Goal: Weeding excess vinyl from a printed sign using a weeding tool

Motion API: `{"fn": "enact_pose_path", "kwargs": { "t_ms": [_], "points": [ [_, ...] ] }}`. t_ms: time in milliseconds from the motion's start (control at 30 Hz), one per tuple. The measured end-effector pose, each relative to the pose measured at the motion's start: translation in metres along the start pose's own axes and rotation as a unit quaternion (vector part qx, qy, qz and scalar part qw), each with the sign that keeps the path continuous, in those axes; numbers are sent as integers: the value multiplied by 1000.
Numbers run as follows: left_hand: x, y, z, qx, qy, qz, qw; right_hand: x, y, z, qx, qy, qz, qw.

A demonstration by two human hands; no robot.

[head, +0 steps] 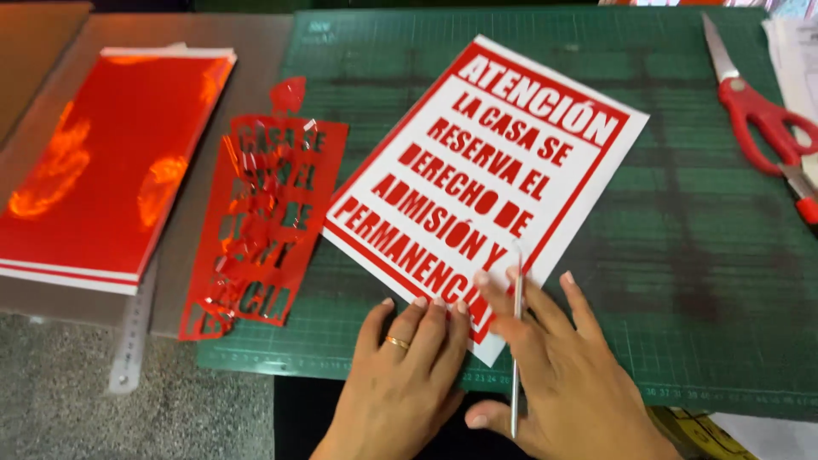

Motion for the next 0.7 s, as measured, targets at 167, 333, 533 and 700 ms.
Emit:
{"fn": "enact_pose_path", "kwargs": {
  "t_ms": [167,333,533,700],
  "points": [
    [-4,-4,3,18,17,-39,999,10,4,-5,-5,-21,41,999],
    [-9,-1,24,68,101,12,992,1,8,-24,99,-49,-32,993],
    [-33,-5,88,-34,38,-45,998,-21,27,-75,270,-61,-27,961],
    [-20,-9,96,-36,21,-27,999,-20,15,-101,266,9,35,963]
  ]
}}
Point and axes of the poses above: each hand's wrist, its own y-axis away from the middle knuckle, its own x-axis out of the palm, z = x × y, the point moved 5 cm from there along -y, towards the middle knuckle, and after that the axes turned 9 degrees about -x, right-handed, at the moved point
